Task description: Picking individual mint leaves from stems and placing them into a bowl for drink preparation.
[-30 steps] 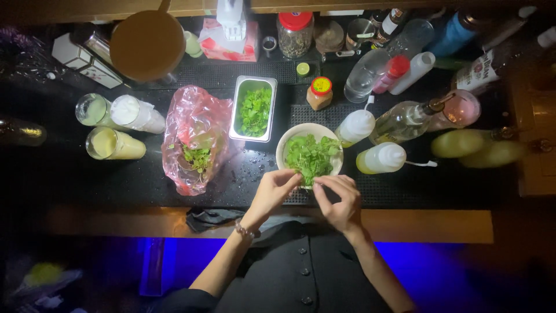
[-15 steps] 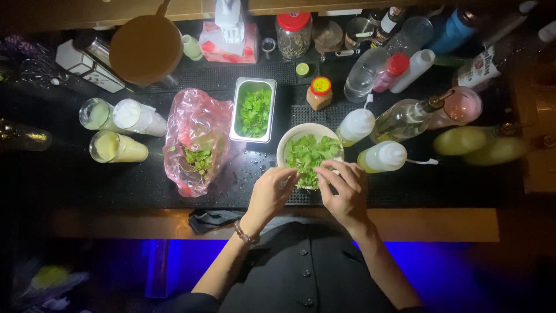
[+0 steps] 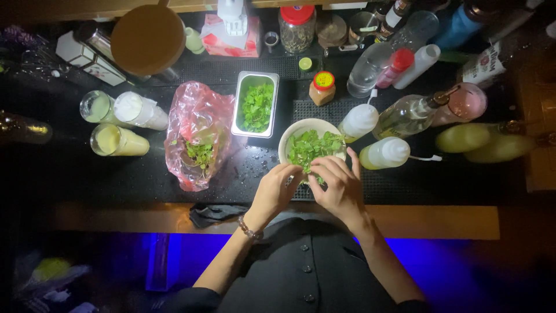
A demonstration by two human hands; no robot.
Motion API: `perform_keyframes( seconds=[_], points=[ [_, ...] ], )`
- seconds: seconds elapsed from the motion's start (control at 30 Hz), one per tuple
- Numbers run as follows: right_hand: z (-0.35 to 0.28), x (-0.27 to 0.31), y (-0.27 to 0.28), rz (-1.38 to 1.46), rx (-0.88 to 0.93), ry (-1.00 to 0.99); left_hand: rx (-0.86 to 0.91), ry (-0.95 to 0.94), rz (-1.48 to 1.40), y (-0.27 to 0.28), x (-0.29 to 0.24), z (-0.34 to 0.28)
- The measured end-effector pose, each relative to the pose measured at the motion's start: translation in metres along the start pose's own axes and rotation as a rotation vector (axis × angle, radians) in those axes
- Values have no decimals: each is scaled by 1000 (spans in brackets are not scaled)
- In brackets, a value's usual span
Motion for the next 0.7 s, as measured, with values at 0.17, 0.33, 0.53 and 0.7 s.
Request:
perform_keyframes(
  seconds=[0.17, 0.33, 0.53, 0.7],
  points=[
    [-2, 0, -30, -60, 6, -84, -129, -15, 138, -8, 2, 1],
    [31, 10, -42, -111, -68, -99, -193, 4, 159, 4, 15, 2],
    [92, -16, -38, 293, -86, -167, -265, 238, -475, 28, 3, -26],
    [146, 16, -46, 1434, -112, -614, -693, 408, -469, 63, 40, -36]
  ],
)
Point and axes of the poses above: each hand's wrist, its own z-axis towards the middle knuckle, its own y-axis out of the back of the hand, x = y × z, the point moved 1 cm from there along z, towards the middle knuckle, and after that the axes turned 6 degrees about x, right-handed, at the moved point
